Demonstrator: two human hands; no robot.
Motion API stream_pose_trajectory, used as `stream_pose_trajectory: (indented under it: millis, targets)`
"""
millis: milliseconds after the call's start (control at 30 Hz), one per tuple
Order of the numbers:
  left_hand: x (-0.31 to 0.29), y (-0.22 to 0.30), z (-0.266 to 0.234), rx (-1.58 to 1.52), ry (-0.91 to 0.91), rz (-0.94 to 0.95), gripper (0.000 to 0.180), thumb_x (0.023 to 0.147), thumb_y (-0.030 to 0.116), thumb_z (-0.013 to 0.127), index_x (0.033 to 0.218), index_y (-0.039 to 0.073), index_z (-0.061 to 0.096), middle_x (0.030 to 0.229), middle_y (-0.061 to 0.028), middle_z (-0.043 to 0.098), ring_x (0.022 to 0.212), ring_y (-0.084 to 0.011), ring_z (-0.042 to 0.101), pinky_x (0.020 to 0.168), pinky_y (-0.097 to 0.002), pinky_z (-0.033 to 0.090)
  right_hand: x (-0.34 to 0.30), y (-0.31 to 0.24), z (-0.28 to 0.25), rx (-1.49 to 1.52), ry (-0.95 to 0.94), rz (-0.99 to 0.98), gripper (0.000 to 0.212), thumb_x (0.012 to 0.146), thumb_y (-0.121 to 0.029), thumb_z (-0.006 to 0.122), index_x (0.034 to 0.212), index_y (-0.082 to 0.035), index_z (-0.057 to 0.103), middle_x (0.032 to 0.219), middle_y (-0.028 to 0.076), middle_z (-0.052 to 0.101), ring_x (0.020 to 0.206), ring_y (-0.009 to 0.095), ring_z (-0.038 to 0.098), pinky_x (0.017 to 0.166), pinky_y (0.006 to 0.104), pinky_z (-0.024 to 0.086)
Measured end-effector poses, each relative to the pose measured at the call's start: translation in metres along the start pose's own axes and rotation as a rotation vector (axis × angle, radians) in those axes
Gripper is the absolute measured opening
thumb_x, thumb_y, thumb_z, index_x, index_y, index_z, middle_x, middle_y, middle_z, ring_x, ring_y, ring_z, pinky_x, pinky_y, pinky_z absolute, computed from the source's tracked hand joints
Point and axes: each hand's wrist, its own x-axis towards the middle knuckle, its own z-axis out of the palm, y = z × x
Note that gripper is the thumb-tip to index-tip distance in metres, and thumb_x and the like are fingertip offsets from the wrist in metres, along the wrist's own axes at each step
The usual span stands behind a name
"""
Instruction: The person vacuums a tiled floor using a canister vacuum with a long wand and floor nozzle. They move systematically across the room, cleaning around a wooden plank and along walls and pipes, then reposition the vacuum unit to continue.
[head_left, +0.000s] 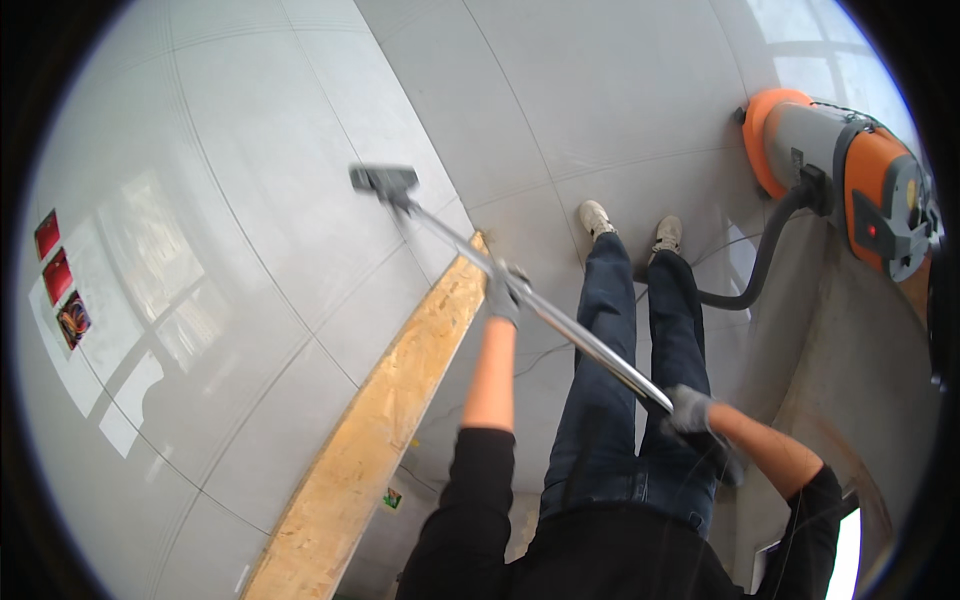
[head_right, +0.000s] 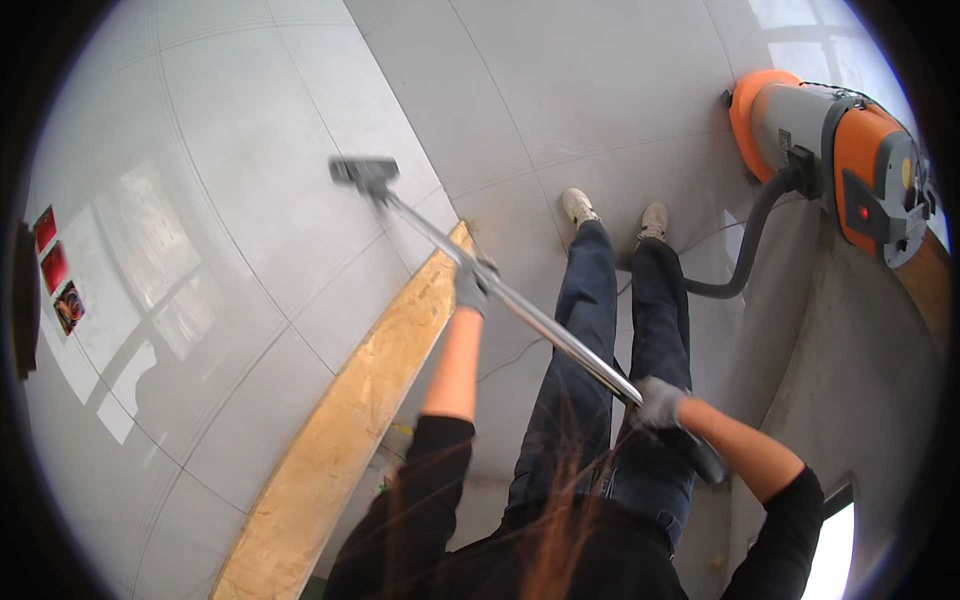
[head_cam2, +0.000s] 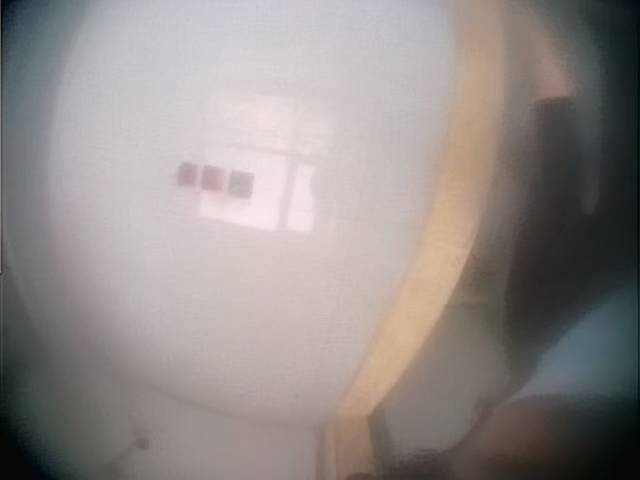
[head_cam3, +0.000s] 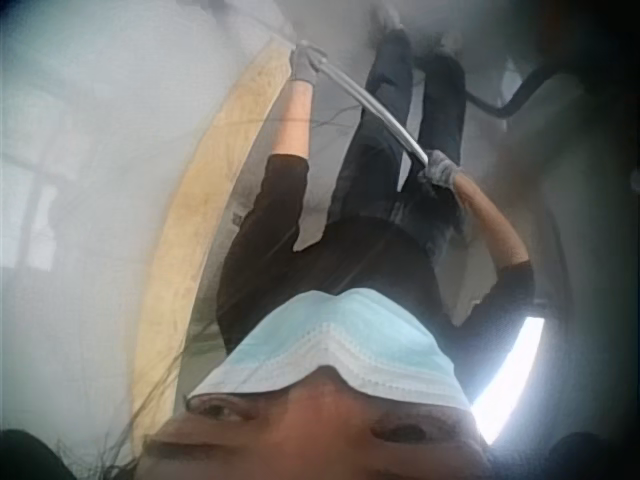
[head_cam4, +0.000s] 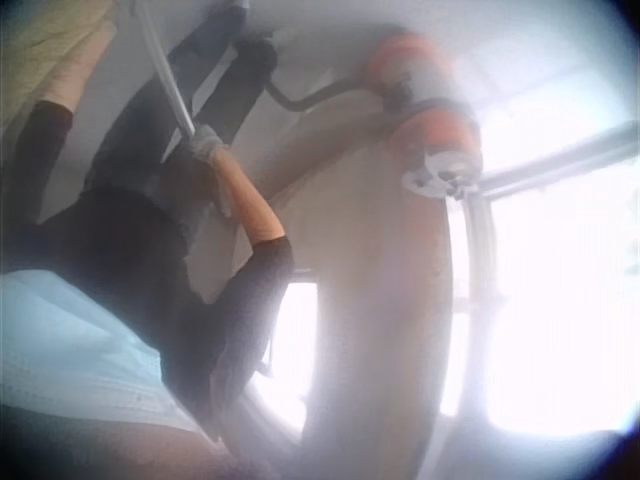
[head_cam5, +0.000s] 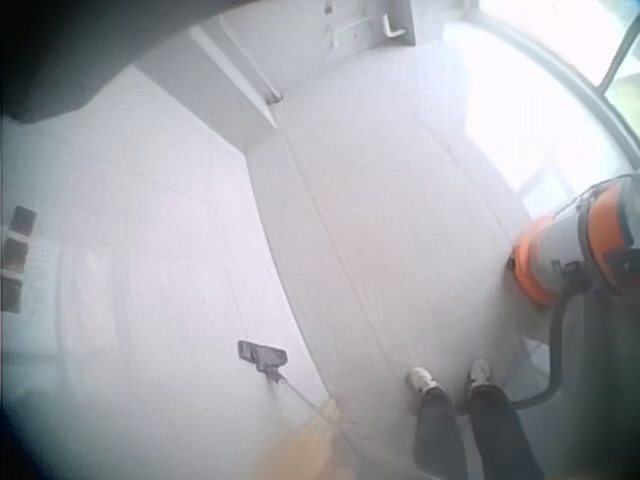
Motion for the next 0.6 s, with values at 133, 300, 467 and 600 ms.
stream_pose_trajectory:
  millis: [133,300,467,600]
  targets:
    - [-0.077,-0.054,-0.044,-0.178,0.086,-0.182,0.032,0.089,0.035,0.060,0.074,0.007,0.056,0.070,-0.0120,0.061,0.064,-0.0247,0.060,0.057,-0.0380,0.052,-0.065,0.020,0.033,-0.069,-0.098,0.226,0.051,0.066,-0.019,0.075,0.115,-0.008,0.062,0.080,0.014,0.068,0.078,0.028,0.067,0.072,0.0373,0.053]
    - [-0.006,0.007,-0.007,-0.076,-0.179,-0.156,0.030,0.087,0.034,0.064,0.082,0.006,0.057,0.074,-0.0119,0.061,0.067,-0.0263,0.061,0.064,-0.0402,0.055,-0.053,-0.040,-0.004,-0.143,0.103,0.236,0.045,0.062,-0.022,0.076,0.102,-0.003,0.067,0.088,0.018,0.068,0.085,0.028,0.067,0.074,0.0369,0.052]
    - [0.100,0.105,0.092,0.130,-0.219,0.014,0.018,0.087,0.019,0.066,0.080,0.009,0.053,0.067,-0.0063,0.055,0.061,-0.0233,0.057,0.060,-0.0363,0.055,0.047,-0.167,-0.094,0.140,0.229,0.026,0.025,0.071,-0.008,0.073,0.091,0.004,0.064,0.066,0.014,0.064,0.050,0.025,0.063,0.043,0.0363,0.050]
    - [0.153,0.135,0.118,0.096,-0.115,-0.008,0.014,0.085,0.008,0.061,0.076,0.007,0.051,0.057,-0.0058,0.050,0.045,-0.0204,0.050,0.046,-0.0352,0.051,0.110,-0.216,-0.123,0.348,0.054,0.095,0.018,0.079,-0.012,0.069,0.088,0.002,0.063,0.066,0.011,0.064,0.055,0.023,0.065,0.046,0.0354,0.052]
